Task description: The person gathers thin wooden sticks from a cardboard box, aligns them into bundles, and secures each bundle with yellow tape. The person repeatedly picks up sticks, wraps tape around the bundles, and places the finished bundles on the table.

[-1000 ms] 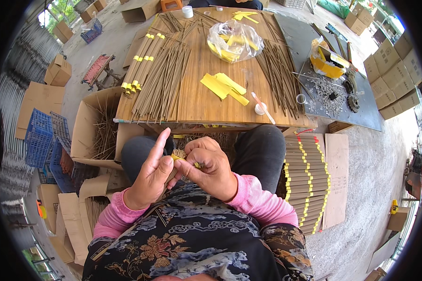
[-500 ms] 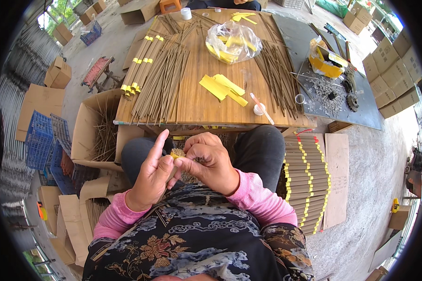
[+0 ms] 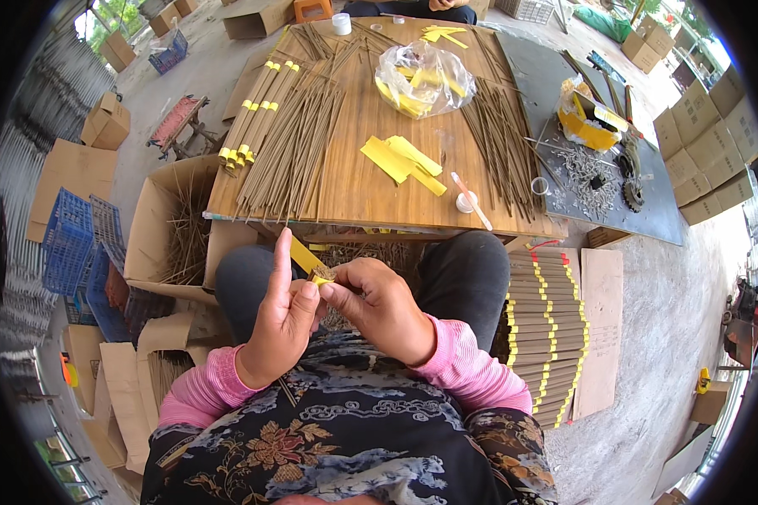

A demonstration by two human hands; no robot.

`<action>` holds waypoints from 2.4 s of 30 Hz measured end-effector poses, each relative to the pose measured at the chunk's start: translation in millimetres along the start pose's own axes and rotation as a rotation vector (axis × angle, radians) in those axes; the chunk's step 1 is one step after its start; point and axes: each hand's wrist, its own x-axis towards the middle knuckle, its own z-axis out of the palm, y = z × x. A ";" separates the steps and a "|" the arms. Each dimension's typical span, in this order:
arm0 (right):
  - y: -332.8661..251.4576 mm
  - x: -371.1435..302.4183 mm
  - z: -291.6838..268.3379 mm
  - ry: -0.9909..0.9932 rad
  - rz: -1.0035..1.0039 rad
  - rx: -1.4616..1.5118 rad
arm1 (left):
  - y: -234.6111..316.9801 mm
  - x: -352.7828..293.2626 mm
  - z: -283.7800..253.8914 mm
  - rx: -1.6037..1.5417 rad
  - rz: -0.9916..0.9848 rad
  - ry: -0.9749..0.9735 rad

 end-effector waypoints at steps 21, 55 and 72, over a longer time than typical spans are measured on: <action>21.0 17.1 -36.8 -0.511 -0.224 0.184 | 1.7 4.7 0.7 -0.654 -0.353 -0.376; -16.6 22.3 -44.7 -0.381 -0.864 -0.460 | -1.5 10.8 -13.6 -0.974 -0.564 -0.466; -18.8 7.9 -37.7 -0.027 -0.678 -0.086 | 29.7 6.9 -29.2 -0.390 -0.152 -0.164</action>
